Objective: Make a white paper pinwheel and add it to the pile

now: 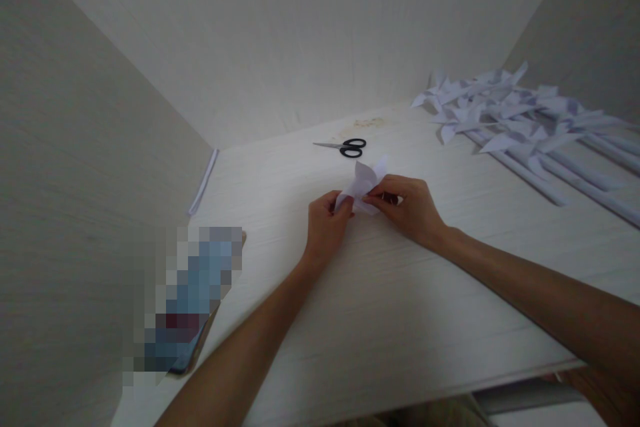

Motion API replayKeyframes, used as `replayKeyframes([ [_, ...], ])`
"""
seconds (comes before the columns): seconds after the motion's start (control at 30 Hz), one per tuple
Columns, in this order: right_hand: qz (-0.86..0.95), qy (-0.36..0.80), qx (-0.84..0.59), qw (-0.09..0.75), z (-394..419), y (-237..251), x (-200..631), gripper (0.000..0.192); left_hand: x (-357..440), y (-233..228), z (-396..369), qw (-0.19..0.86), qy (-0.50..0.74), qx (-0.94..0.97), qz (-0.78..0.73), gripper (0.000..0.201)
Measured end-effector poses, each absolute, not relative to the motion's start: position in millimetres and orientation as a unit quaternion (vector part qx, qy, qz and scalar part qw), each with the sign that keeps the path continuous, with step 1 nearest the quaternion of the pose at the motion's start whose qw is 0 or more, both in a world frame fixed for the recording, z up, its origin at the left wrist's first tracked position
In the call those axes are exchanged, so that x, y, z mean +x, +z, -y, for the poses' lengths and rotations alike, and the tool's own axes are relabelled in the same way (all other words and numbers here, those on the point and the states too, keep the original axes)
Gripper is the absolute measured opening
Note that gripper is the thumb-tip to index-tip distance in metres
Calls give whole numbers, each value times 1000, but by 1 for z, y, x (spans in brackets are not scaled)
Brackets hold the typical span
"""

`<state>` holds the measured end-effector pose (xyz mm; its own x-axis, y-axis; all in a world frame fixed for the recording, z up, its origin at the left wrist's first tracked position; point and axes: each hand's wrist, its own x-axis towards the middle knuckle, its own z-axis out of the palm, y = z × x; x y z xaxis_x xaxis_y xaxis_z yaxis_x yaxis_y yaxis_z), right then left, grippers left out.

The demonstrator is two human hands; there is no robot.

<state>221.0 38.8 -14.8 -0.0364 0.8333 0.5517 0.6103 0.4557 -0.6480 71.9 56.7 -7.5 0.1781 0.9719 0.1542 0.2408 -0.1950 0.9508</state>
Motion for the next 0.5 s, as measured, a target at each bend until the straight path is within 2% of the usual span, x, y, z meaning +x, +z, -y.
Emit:
replayKeyframes([
  [0.5, 719, 85, -519, 455, -40, -14, 221, 10, 72, -7, -57, 431, 431, 638, -471, 13],
])
